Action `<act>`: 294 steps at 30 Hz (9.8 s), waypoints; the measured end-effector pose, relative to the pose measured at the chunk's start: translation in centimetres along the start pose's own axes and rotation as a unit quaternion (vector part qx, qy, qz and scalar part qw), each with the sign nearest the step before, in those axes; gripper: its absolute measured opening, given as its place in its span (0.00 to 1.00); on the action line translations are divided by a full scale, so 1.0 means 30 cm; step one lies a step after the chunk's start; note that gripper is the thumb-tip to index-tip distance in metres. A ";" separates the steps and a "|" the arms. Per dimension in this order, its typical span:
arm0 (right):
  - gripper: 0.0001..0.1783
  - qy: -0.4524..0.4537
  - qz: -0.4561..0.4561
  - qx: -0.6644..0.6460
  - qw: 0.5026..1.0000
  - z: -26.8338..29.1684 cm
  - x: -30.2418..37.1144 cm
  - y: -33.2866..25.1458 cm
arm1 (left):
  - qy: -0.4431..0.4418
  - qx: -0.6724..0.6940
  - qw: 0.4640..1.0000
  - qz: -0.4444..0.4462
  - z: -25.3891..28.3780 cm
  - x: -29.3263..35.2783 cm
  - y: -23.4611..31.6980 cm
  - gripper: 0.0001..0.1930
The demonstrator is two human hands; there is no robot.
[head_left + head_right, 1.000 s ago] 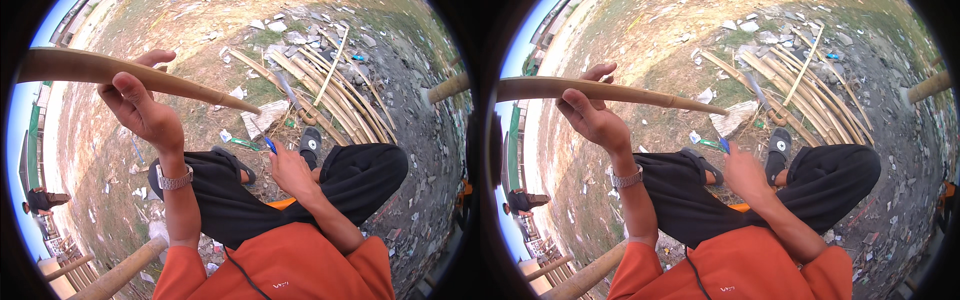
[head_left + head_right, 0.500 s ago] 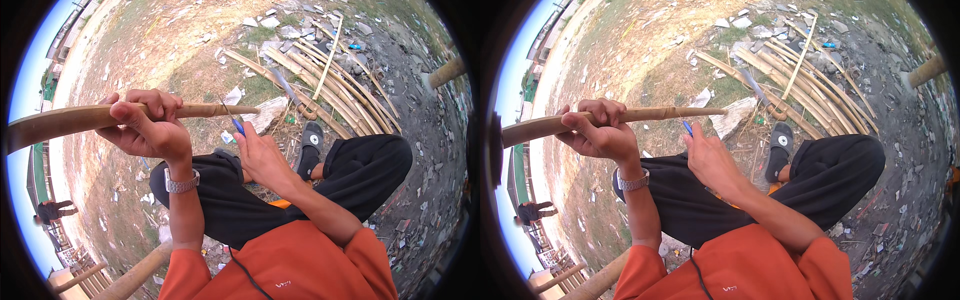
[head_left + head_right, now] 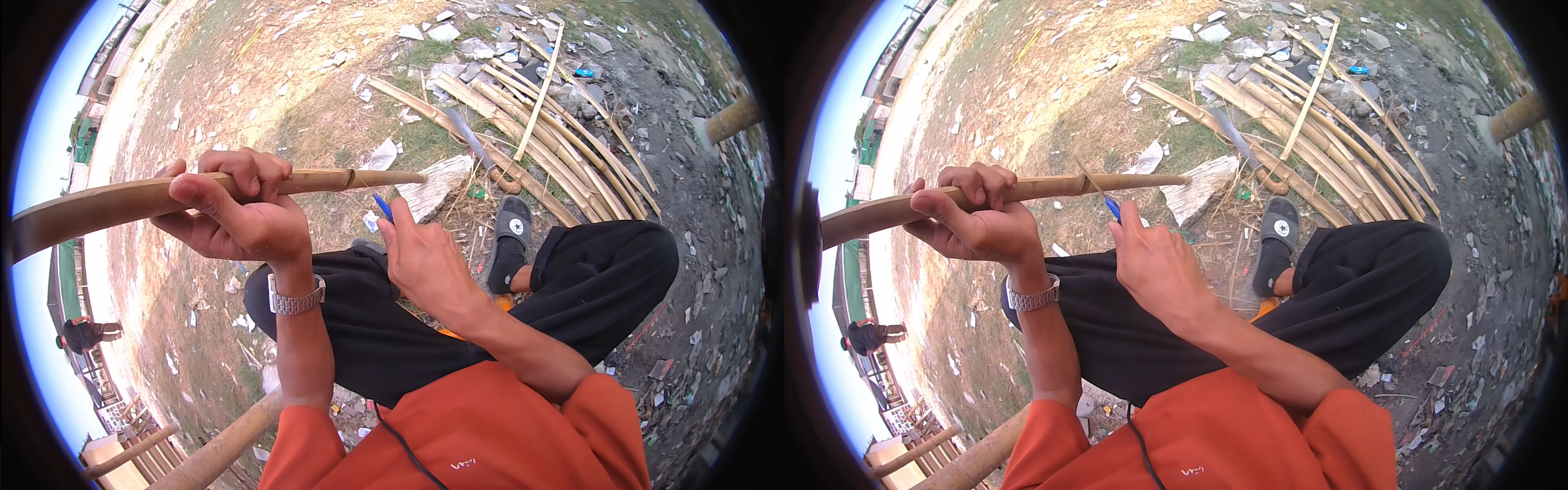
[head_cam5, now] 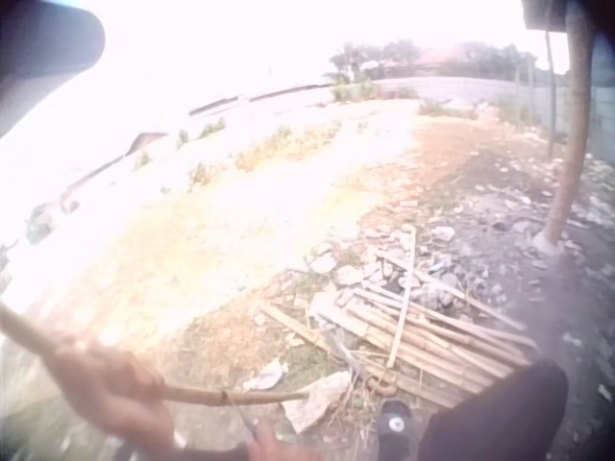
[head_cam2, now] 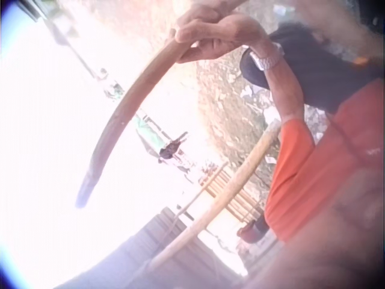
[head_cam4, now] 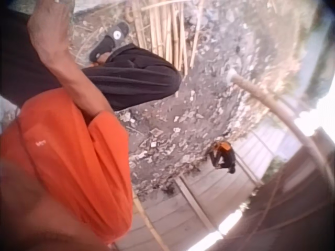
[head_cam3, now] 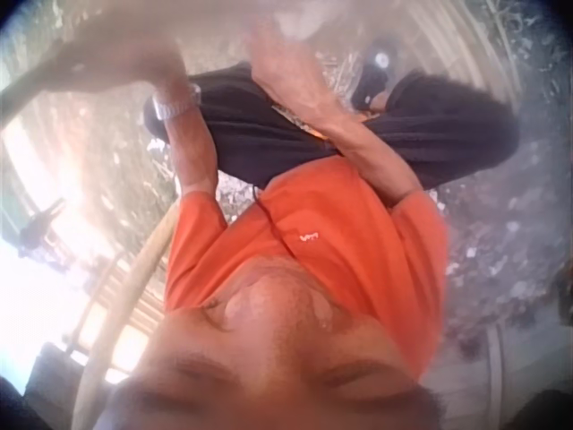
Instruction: The person sits cross-legged on a small stool and uses a blue utility knife to shave and smooth a long, thin piece of bamboo. They hold the bamboo with their left hand and carefully scrape along its length with the knife in their right hand, rotating the piece to work on different sides.
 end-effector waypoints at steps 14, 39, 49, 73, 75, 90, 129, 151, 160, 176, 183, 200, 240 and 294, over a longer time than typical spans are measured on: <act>0.12 -0.035 -0.028 -0.026 0.999 -0.006 -0.030 0.023 | -0.022 -0.008 1.000 -0.010 0.004 -0.001 0.011 0.16; 0.13 -0.064 -0.070 -0.009 0.995 -0.069 -0.082 0.259 | -0.062 0.022 0.998 0.005 -0.029 0.022 0.025 0.17; 0.15 -0.046 -0.081 0.099 0.991 -0.159 -0.132 0.480 | -0.035 0.018 0.999 -0.011 -0.025 0.010 0.011 0.16; 0.14 -0.032 0.008 0.028 0.999 -0.074 -0.090 0.147 | -0.045 0.116 0.992 0.026 0.030 0.004 -0.013 0.17; 0.14 -0.032 0.001 0.066 0.997 -0.073 -0.103 0.169 | -0.037 0.120 0.992 0.029 0.031 0.006 -0.010 0.17; 0.16 -0.053 -0.031 0.043 0.997 -0.085 -0.101 0.192 | -0.023 0.083 0.996 -0.001 0.029 0.006 -0.006 0.16; 0.09 -0.071 -0.016 -0.063 0.995 -0.013 -0.091 0.105 | -0.212 0.191 0.944 0.168 -0.013 -0.010 -0.023 0.27; 0.09 -0.086 0.015 0.005 0.996 0.048 -0.077 0.046 | -0.253 0.167 0.944 0.130 -0.037 0.011 0.008 0.26; 0.08 -0.047 0.020 0.078 0.996 0.055 -0.062 0.002 | -0.177 0.177 0.960 0.127 0.012 0.020 0.001 0.27; 0.19 -0.101 -0.053 -0.062 0.992 0.109 -0.071 0.080 | -0.179 0.140 0.965 0.131 -0.042 0.046 0.019 0.24; 0.26 -0.092 -0.085 -0.014 0.992 0.090 -0.083 0.040 | -0.205 0.156 0.959 0.117 -0.055 0.076 0.048 0.23; 0.26 -0.069 -0.106 0.048 0.991 0.079 -0.083 0.142 | -0.266 0.180 0.942 0.102 -0.082 0.103 0.066 0.23; 0.22 -0.081 -0.075 -0.154 0.982 -0.089 -0.165 0.290 | -0.211 0.197 0.949 0.127 0.037 -0.030 -0.036 0.26; 0.31 -0.111 -0.157 -0.131 0.973 -0.137 -0.140 0.337 | -0.292 0.267 0.911 0.115 -0.002 -0.012 -0.003 0.28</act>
Point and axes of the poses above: each hand's wrist, its own x-axis away from the middle knuckle, its own z-axis out of the back of the hand, y = z × x, the point moved 4 cm from there along -x, towards the middle knuckle, and after that the axes turned 9 degrees about -z, right-handed, at the moved point
